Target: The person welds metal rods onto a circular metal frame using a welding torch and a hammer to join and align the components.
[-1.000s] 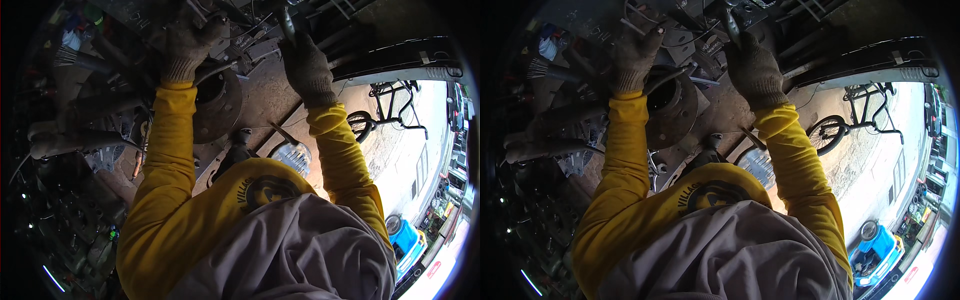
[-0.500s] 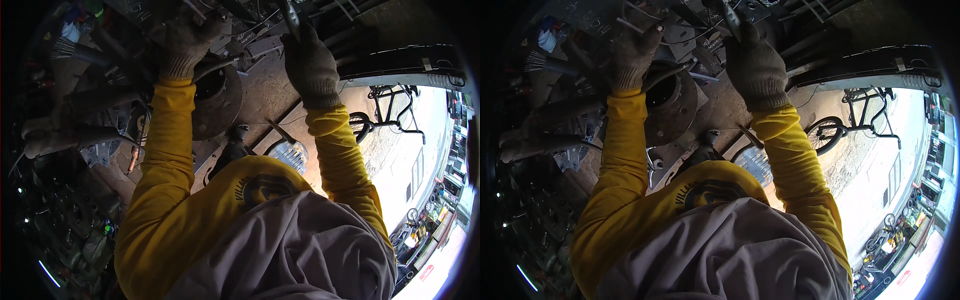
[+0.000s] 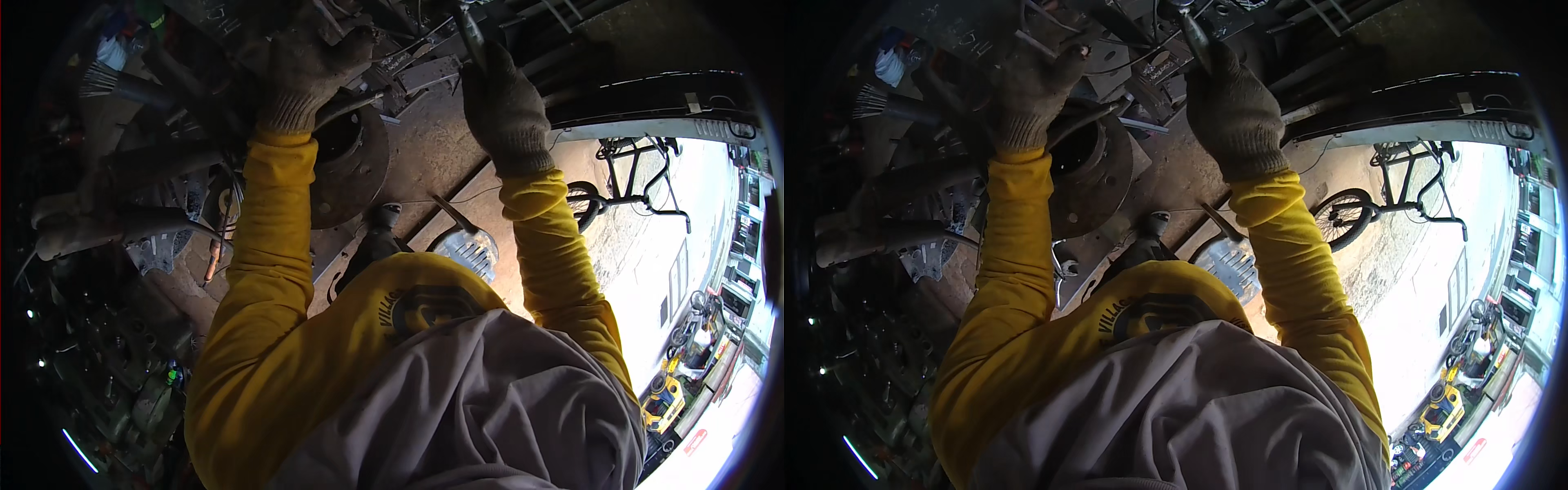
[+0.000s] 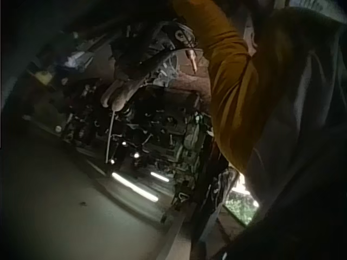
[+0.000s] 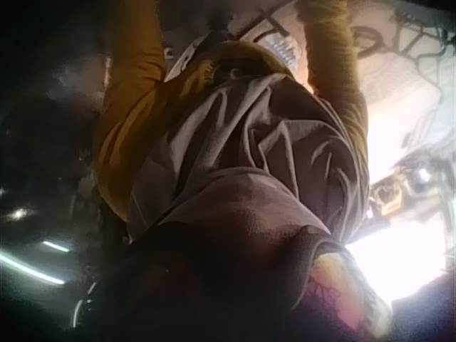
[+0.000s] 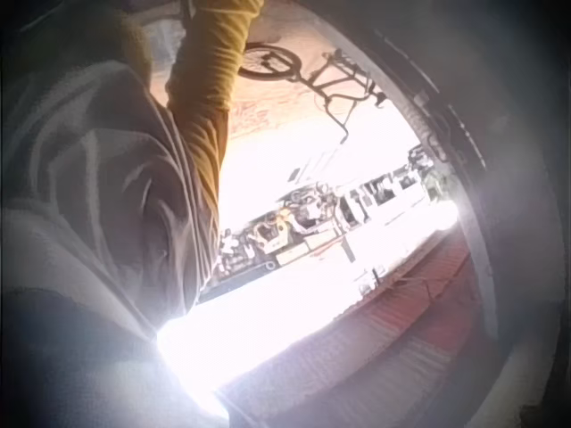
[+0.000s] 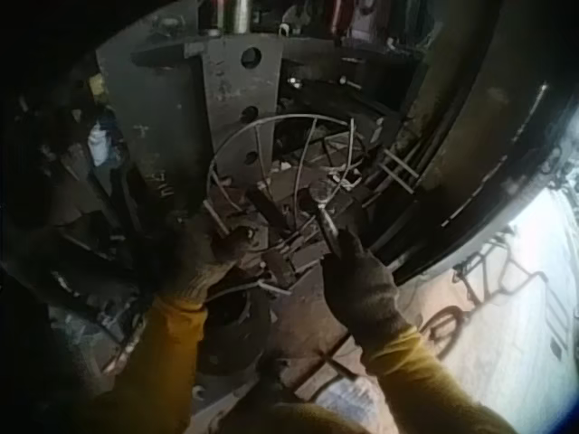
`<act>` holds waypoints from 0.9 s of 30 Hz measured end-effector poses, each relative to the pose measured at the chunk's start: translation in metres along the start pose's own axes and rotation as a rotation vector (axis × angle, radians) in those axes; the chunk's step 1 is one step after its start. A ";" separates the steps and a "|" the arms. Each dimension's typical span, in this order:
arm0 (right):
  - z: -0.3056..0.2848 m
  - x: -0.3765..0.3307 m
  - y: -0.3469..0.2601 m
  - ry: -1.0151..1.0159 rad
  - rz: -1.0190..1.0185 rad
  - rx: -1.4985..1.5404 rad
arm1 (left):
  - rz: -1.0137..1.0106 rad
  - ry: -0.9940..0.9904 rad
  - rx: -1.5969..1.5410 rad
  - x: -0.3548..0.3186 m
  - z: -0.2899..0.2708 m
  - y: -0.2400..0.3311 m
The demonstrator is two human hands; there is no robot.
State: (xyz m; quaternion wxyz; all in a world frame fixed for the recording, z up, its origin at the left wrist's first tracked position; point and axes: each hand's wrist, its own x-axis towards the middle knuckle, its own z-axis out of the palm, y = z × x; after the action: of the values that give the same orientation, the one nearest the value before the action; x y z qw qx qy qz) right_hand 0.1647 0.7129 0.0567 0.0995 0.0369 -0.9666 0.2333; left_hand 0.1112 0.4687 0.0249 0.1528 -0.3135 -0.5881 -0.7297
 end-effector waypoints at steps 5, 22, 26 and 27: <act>0.024 -0.009 0.015 -0.120 0.038 -0.022 | 0.044 -0.010 0.909 0.011 -0.002 0.011; 0.006 -0.018 0.016 -0.109 0.205 0.202 | 0.160 -0.122 0.454 0.002 -0.008 -0.008; 0.004 -0.041 0.053 0.176 0.063 0.623 | -0.299 0.346 -0.021 0.011 0.048 0.049; 0.003 -0.049 0.061 0.352 -0.056 0.963 | -0.483 0.391 -0.405 0.013 0.056 0.059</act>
State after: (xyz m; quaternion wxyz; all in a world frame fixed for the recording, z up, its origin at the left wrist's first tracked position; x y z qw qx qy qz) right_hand 0.2045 0.7673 0.0164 0.2386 0.0648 -0.7167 0.6521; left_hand 0.1524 0.5087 0.0845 0.0204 -0.0442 -0.4485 -0.8925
